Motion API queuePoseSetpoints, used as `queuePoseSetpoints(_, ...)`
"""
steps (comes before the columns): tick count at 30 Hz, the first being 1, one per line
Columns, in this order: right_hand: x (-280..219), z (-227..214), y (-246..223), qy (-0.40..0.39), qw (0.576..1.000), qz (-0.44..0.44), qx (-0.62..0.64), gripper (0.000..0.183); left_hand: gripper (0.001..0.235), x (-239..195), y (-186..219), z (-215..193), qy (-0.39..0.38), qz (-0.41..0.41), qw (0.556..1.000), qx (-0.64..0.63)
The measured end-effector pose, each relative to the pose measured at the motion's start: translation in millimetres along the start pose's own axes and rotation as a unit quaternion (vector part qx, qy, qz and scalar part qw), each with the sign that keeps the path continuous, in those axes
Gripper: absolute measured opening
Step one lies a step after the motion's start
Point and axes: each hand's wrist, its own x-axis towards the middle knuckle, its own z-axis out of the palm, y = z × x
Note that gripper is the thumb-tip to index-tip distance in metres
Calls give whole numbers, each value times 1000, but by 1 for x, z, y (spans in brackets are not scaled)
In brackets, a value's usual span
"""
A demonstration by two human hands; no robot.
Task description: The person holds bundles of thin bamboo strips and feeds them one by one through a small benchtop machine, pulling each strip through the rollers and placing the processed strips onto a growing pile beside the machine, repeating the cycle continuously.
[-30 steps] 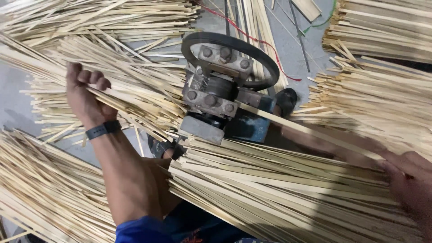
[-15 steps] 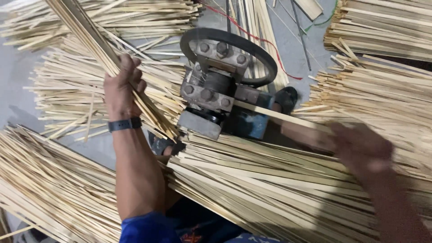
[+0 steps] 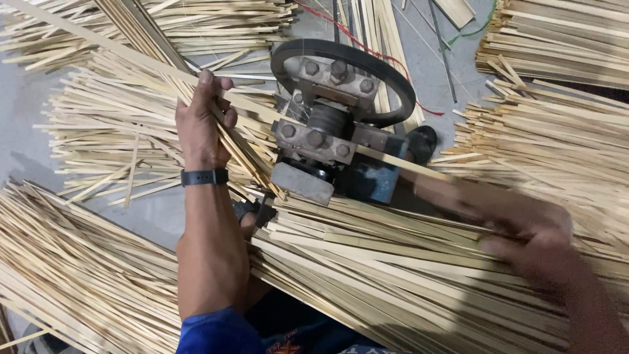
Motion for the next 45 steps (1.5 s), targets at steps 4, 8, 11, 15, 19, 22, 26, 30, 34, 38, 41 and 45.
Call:
queuePoseSetpoints(4, -17, 10, 9, 27, 985, -165, 41, 29, 28, 0, -1, -2, -4, 0, 1000, -16)
queuePoseSetpoints(8, -31, 1, 23, 77, 985, -157, -6, 20, 26, 4, 1, -9, -3, 1, 1000, -14)
queuePoseSetpoints(11, -33, -6, 54, 93, 987, -105, 74, 17, 23, 12, 1, -18, -17, 2, 1000, -24)
queuePoseSetpoints(15, -30, -23, 32, 129, 988, -54, 62, 21, 25, 16, 6, -14, -8, 17, 999, -29)
queuePoseSetpoints(19, -14, -19, 13, 181, 954, -230, -68, 29, 26, 23, 5, -9, -10, 44, 999, -6)
queuePoseSetpoints(22, 16, 2, -32, 197, 942, -244, -120, 23, 26, 29, 0, -11, -8, 63, 998, 2)
queuePoseSetpoints(26, 32, 23, -98, 219, 928, -277, -120, 12, 27, 25, 27, -54, 29, 70, 997, -29)
queuePoseSetpoints(30, 34, 16, -107, 196, 940, -264, -93, 33, 27, 51, 37, -167, 53, 152, 973, -166)
queuePoseSetpoints(34, 30, 13, -71, 192, 932, -299, -71, 31, 39, 52, 36, -229, 165, 284, 914, -236)
queuePoseSetpoints(38, 12, 1, -54, 103, 985, -98, -97, 35, 32, 43, 37, -274, 258, 235, 878, -328)
queuePoseSetpoints(41, 5, 13, -19, 10, 994, 41, -101, 43, 32, 42, 29, -300, 160, 238, 870, -401)
queuePoseSetpoints(45, 14, 27, -11, 11, 995, -96, -28, 58, 30, 17, 59, -218, 94, 203, 858, -463)
